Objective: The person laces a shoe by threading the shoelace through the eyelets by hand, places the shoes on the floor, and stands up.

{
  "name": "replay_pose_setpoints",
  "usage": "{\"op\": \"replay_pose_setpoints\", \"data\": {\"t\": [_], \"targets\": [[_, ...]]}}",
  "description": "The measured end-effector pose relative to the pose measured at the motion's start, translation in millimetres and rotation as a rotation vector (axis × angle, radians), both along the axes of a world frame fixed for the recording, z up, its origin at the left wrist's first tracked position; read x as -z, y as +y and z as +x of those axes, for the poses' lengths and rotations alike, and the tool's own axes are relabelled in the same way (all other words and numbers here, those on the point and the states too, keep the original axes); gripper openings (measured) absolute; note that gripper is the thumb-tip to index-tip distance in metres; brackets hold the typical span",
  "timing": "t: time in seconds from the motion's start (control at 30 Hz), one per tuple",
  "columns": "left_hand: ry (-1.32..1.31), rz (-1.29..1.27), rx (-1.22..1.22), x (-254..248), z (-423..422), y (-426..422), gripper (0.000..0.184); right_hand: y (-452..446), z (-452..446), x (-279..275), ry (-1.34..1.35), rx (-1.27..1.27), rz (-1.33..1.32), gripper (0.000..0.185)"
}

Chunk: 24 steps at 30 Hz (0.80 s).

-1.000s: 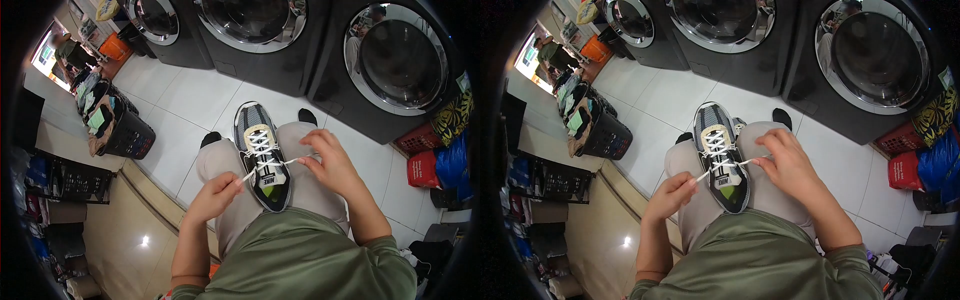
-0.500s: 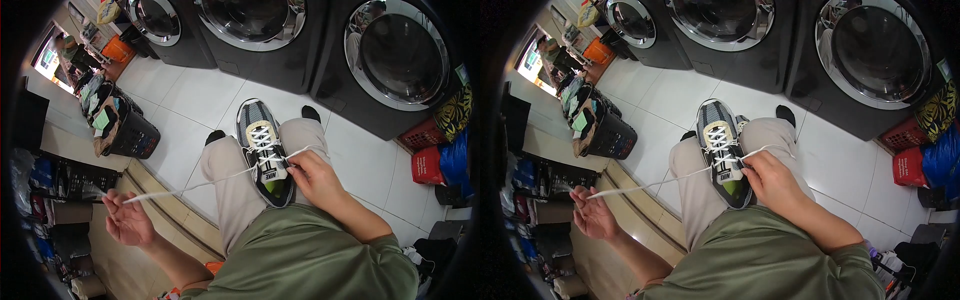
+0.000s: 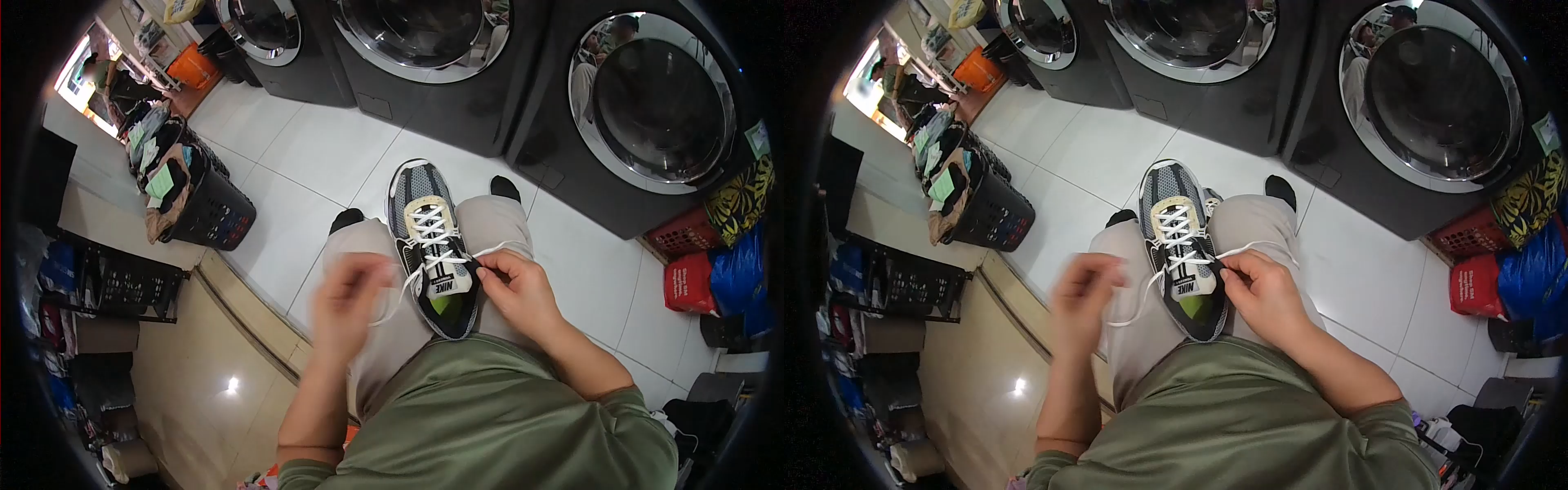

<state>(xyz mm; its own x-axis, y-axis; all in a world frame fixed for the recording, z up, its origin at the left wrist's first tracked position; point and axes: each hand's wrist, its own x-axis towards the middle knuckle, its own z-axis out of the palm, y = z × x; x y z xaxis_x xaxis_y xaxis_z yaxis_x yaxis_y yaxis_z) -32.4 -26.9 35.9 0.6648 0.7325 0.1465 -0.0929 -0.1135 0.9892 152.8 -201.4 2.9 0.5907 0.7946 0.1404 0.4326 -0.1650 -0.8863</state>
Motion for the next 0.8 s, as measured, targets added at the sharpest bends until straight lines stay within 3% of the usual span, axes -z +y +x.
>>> {"op": "replay_pose_setpoints", "data": {"t": [0.07, 0.17, 0.3, 0.5, 0.8], "targets": [[0.139, 0.460, 0.159, 1, 31, -25, 0.008, 1, 2, 0, 0.176, 0.016, -0.067, 0.021], [0.184, 0.874, 0.167, 14, 56, -36, 0.011, 0, 8, 6, 0.351, 0.021, -0.126, 0.022], [0.239, 0.897, 0.120, 19, 60, -41, 0.013, 0, 9, 3, 0.523, 0.027, -0.105, 0.021], [0.243, 0.868, 0.005, 28, 63, -48, 0.010, -5, 9, 12, 0.392, 0.006, -0.066, 0.019], [0.173, 0.867, -0.065, 41, 64, -53, 0.012, -5, 5, 17, 0.489, 0.039, 0.000, 0.018]]}}
